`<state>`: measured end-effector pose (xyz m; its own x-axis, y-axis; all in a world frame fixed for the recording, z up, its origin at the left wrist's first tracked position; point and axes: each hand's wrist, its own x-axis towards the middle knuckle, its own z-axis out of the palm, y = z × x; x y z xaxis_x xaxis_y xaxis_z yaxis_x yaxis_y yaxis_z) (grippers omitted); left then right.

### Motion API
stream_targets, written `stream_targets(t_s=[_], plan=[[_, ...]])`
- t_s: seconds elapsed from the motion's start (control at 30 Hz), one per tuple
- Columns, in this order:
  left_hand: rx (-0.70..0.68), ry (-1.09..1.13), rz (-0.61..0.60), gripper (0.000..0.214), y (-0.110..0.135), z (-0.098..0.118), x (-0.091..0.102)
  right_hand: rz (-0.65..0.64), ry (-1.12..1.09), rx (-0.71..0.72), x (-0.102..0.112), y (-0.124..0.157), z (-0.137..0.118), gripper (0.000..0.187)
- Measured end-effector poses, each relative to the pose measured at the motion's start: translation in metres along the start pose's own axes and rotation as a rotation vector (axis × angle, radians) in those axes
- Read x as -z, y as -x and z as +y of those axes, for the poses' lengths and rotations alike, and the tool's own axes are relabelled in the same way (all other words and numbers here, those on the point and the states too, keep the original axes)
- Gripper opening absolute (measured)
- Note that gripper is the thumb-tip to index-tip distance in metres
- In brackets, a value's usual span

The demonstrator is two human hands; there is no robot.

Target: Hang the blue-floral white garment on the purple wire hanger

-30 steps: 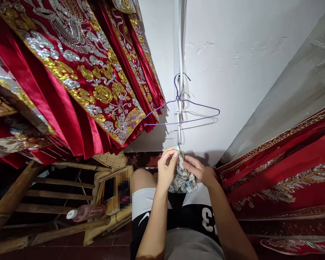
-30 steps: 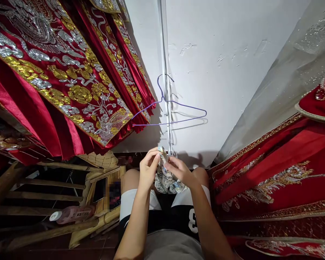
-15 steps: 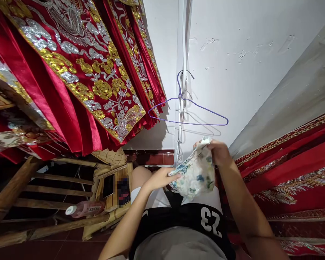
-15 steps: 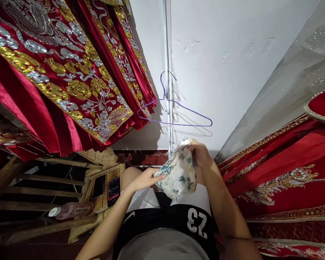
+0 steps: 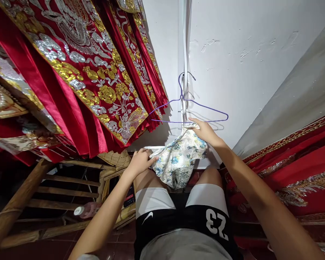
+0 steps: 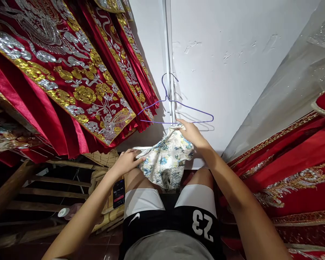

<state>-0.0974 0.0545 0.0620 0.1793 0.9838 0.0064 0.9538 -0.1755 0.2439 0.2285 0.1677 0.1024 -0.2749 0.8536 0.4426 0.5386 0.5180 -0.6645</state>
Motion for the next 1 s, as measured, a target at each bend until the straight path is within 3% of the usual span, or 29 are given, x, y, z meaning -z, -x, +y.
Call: stream_targets(t_s=[0.1, 0.2, 0.27, 0.37, 0.47, 0.57, 0.6, 0.7, 0.83, 0.9, 1.0], plan=[[-0.006, 0.015, 0.078, 0.038, -0.011, -0.003, 0.012, -0.016, 0.005, -0.039, 0.005, 0.004, 0.011, 0.043], [-0.062, 0.123, 0.114, 0.041, -0.025, -0.002, 0.024, 0.020, -0.022, -0.025, 0.025, 0.014, 0.016, 0.032], [-0.127, 0.192, 0.151, 0.038, -0.036, 0.002, 0.030, 0.023, -0.032, -0.004, 0.041, 0.018, 0.015, 0.025], [-0.281, 0.266, 0.302, 0.031, -0.053, 0.011, 0.039, -0.003, -0.045, 0.006, 0.058, 0.022, 0.011, 0.021], [-0.374, 0.393, 0.480, 0.026, -0.068, 0.026, 0.049, -0.048, -0.066, 0.016, 0.058, 0.024, 0.005, 0.025], [-0.388, 0.587, 0.578, 0.007, -0.081, 0.041, 0.056, -0.079, -0.107, 0.006, 0.047, 0.030, 0.000, 0.031], [-0.388, 0.627, 0.593, 0.022, -0.084, 0.044, 0.057, -0.075, -0.124, 0.008, 0.043, 0.033, -0.001, 0.033], [-0.415, 0.597, 0.613, 0.049, -0.092, 0.048, 0.060, 0.081, -0.130, 0.049, 0.039, 0.042, 0.000, 0.049], [-0.451, 0.467, 0.631, 0.041, -0.095, 0.044, 0.066, 0.477, 0.008, -0.025, 0.058, 0.043, 0.007, 0.071], [-0.473, 0.400, 0.630, 0.037, -0.093, 0.043, 0.071, 0.544, 0.115, -0.079, 0.076, 0.037, 0.008, 0.060], [-0.470, 0.285, 0.666, 0.032, -0.088, 0.042, 0.080, 0.436, 0.253, -0.155, 0.106, 0.029, 0.002, 0.023]])
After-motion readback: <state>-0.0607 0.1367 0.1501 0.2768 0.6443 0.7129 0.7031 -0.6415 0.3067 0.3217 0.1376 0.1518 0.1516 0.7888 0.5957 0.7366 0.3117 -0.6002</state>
